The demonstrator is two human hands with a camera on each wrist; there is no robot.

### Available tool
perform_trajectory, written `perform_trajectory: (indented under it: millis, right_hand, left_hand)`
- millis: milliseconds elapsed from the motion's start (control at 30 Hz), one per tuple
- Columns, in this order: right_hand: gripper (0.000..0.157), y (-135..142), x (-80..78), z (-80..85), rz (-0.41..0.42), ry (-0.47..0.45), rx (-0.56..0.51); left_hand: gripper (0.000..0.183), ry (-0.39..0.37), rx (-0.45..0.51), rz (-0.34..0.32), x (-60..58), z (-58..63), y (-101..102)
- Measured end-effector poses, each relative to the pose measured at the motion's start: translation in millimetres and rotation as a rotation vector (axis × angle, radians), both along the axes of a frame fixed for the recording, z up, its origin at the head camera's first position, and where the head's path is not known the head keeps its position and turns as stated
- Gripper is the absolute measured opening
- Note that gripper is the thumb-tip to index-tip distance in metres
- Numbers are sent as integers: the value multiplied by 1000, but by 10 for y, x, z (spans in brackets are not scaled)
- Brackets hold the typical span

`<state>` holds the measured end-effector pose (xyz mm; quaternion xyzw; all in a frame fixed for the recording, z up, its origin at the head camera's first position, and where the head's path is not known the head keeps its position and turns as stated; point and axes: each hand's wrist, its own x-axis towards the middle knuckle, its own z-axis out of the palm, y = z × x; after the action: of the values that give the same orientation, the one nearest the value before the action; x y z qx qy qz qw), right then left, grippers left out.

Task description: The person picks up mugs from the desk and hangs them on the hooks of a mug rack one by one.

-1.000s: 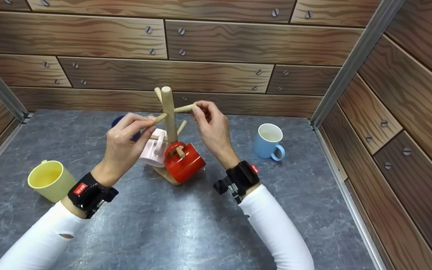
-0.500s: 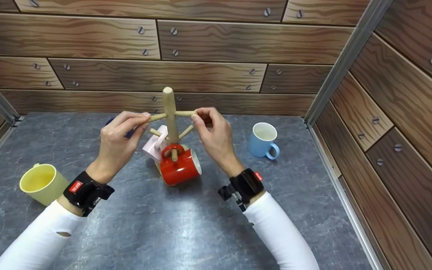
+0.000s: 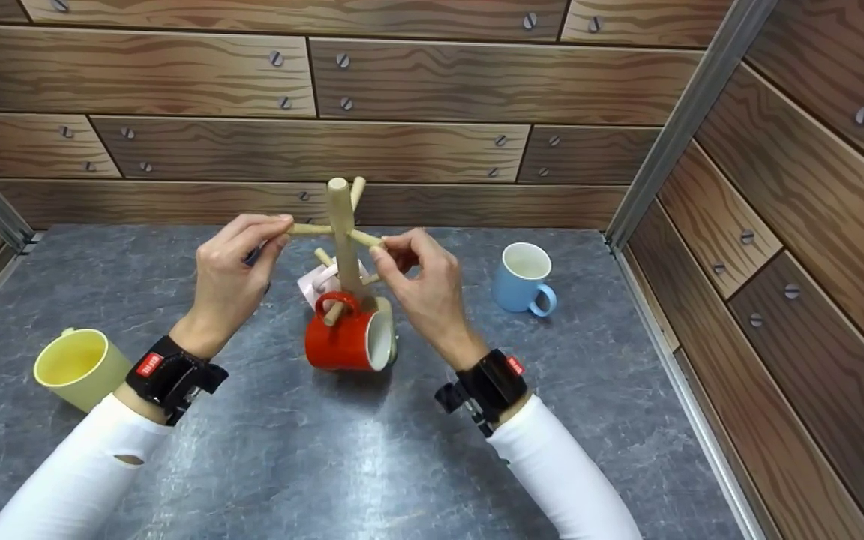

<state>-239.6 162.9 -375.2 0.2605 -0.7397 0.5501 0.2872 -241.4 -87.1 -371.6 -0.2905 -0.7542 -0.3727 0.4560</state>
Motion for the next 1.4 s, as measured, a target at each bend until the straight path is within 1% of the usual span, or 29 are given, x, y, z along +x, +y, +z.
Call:
perform_trajectory:
  millis: [200, 367, 533, 667, 800, 1100, 1233, 1333, 1400]
  right_hand:
    - [6, -49, 70, -1, 44, 50, -10]
    - [10, -80, 113, -11, 79, 101, -2]
    - [13, -120, 146, -9, 96, 129, -8]
    - [14, -162, 169, 11, 107, 152, 7]
    - [15, -202, 183, 38, 105, 182, 33]
    - [20, -234, 176, 55, 65, 273, 107]
    - [19, -208, 184, 55, 89, 267, 137]
    - [15, -163, 199, 53, 111, 247, 151]
    - [14, -124, 198, 52, 103, 232, 155]
  left_hand:
    - [16, -3, -8, 35, -38, 5, -1]
    - [17, 3, -23, 64, -58, 6, -2]
    - [17, 14, -24, 78, -82, 1, 6]
    - [18, 8, -35, 89, -112, 5, 11]
    - [20, -5, -43, 96, -134, 15, 16]
    - [23, -50, -41, 89, -180, 33, 37]
    - [26, -53, -82, 123, -173, 28, 29]
    - [32, -59, -140, 170, -136, -4, 14]
    - [38, -66, -168, 189, -101, -35, -1]
